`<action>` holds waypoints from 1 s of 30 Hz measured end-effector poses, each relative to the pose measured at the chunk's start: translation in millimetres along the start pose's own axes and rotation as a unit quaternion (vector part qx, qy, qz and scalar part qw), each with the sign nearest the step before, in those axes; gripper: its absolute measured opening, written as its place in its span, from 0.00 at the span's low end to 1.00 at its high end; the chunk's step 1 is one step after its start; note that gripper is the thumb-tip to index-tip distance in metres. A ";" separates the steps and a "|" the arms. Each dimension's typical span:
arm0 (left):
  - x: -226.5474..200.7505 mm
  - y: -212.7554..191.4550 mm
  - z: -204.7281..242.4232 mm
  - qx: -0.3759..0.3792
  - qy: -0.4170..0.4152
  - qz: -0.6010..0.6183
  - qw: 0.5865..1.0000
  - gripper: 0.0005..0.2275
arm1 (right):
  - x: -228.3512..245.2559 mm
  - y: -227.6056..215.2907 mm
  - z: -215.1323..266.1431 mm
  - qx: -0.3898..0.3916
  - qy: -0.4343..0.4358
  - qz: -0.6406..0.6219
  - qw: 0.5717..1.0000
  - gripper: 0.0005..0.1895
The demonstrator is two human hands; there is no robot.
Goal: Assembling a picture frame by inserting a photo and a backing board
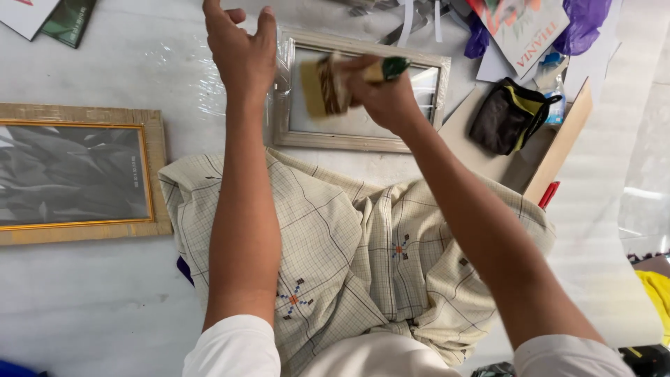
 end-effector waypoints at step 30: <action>17.7 9.4 6.6 0.101 0.026 -0.072 0.992 0.31 | -33.5 -170.8 42.4 -0.106 -0.024 0.257 0.960 0.09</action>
Point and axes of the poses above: each hand's wrist, its own z-axis away from the middle knuckle, its own y-axis out of the palm, x = y × z, the point moved 8 cm from there along -z, towards the middle knuckle, and after that the axes turned 12 degrees about -x, right-handed, at the moved point
